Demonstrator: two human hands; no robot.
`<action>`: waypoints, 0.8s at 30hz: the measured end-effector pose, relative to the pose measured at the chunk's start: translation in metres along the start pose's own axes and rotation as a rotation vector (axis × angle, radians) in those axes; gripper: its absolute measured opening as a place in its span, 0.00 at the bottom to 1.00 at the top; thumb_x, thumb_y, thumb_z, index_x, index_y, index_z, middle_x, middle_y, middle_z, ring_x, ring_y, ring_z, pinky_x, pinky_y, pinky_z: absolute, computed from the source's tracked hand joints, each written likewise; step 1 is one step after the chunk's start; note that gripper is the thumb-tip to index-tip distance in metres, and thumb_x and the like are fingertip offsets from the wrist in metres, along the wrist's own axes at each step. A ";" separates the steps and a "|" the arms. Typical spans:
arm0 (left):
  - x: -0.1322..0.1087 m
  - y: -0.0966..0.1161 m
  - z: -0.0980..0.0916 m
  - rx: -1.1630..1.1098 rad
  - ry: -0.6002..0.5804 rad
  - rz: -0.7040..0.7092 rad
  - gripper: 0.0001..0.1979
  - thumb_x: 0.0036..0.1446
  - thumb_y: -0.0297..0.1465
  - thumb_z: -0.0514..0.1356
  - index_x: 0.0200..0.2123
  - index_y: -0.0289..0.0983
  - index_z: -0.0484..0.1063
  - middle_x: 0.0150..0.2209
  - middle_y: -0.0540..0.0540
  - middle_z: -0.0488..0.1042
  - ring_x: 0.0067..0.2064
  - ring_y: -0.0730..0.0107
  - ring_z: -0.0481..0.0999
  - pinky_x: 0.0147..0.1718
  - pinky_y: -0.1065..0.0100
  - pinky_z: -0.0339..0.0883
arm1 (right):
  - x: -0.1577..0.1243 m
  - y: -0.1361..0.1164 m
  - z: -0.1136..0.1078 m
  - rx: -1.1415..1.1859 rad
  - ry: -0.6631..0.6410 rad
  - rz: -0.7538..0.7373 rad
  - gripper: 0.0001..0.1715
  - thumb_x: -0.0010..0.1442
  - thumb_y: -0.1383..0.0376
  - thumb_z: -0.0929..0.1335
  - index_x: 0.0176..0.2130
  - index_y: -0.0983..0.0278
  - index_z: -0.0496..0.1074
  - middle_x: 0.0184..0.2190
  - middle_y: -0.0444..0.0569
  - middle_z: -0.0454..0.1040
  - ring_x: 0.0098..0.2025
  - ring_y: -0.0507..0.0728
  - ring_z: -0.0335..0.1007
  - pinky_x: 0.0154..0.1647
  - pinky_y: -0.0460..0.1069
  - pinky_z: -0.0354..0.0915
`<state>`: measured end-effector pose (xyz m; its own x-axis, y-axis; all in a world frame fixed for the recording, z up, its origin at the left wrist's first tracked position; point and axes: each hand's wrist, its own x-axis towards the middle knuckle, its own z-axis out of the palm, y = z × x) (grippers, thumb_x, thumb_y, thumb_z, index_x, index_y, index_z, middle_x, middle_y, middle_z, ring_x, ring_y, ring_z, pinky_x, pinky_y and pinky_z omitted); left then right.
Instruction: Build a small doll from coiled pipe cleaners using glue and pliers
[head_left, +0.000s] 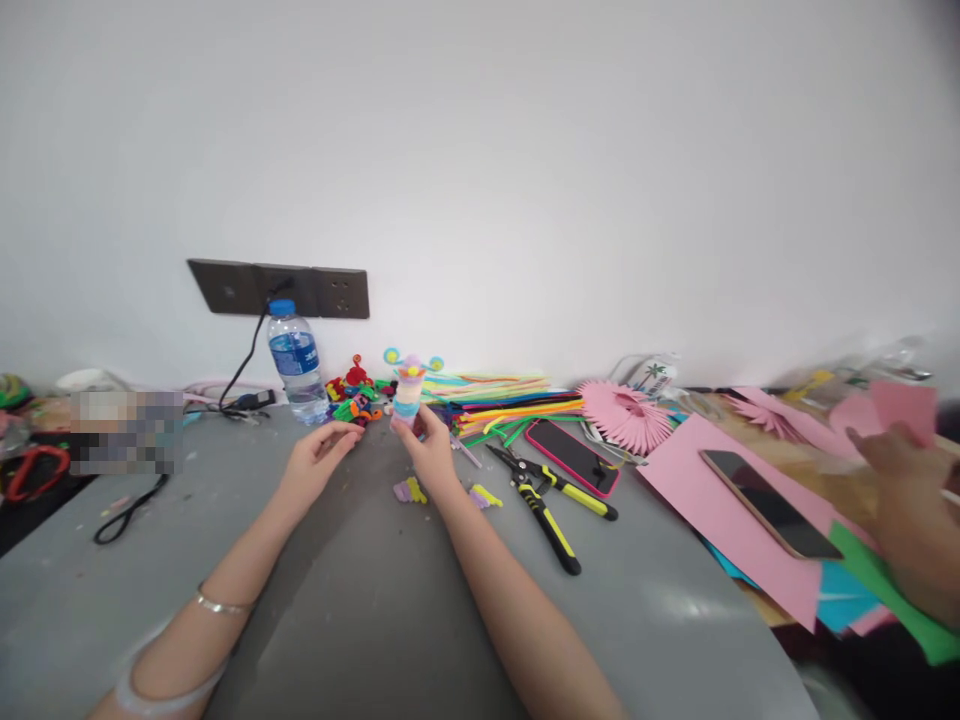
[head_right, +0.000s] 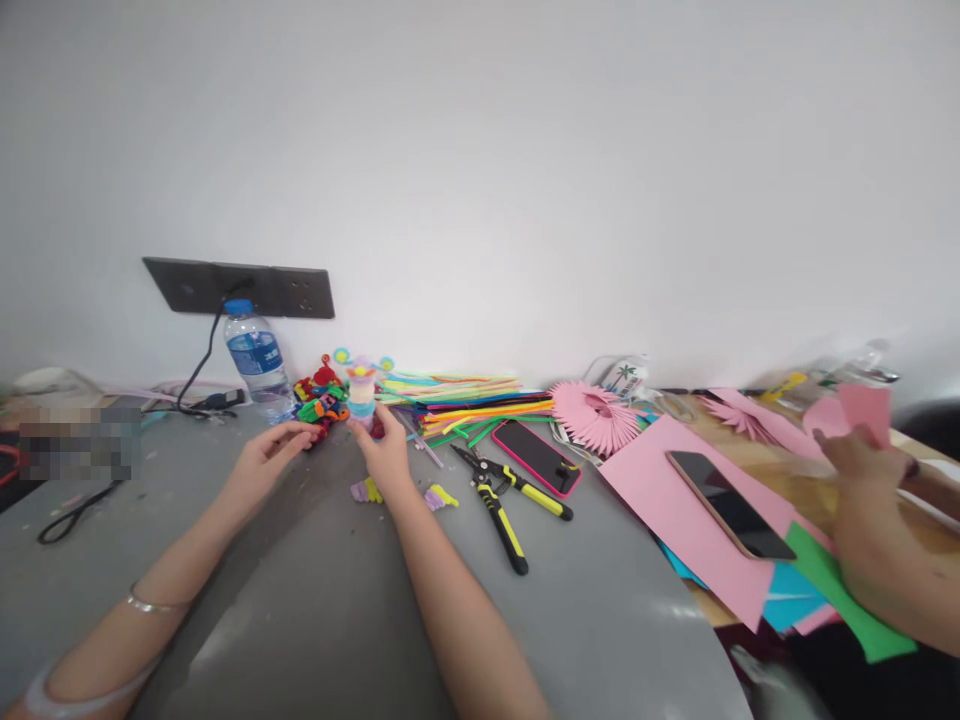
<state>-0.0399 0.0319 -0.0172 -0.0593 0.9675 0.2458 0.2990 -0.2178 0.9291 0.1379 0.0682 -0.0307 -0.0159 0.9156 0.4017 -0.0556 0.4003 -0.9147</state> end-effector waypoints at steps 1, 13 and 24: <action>0.001 -0.002 -0.001 -0.003 0.001 0.002 0.21 0.52 0.48 0.63 0.37 0.36 0.78 0.38 0.42 0.81 0.40 0.60 0.78 0.43 0.63 0.70 | -0.001 0.000 0.000 -0.018 0.000 -0.011 0.16 0.54 0.59 0.70 0.42 0.65 0.76 0.33 0.47 0.76 0.31 0.55 0.63 0.34 0.48 0.61; -0.001 -0.001 0.002 0.023 -0.007 -0.014 0.21 0.53 0.48 0.62 0.39 0.36 0.77 0.38 0.42 0.80 0.39 0.60 0.77 0.40 0.64 0.70 | -0.003 0.005 0.002 -0.014 -0.112 -0.041 0.17 0.56 0.58 0.69 0.44 0.64 0.75 0.38 0.49 0.77 0.38 0.58 0.69 0.41 0.51 0.63; -0.001 -0.005 0.005 -0.113 0.014 0.042 0.21 0.49 0.45 0.66 0.41 0.36 0.76 0.43 0.40 0.78 0.43 0.59 0.76 0.42 0.61 0.72 | -0.009 0.003 0.009 0.066 -0.264 0.048 0.20 0.52 0.58 0.73 0.43 0.62 0.68 0.37 0.47 0.80 0.40 0.58 0.74 0.38 0.50 0.61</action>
<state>-0.0361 0.0329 -0.0232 -0.0623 0.9556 0.2878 0.1926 -0.2715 0.9430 0.1286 0.0609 -0.0368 -0.2796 0.8885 0.3639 -0.1129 0.3460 -0.9314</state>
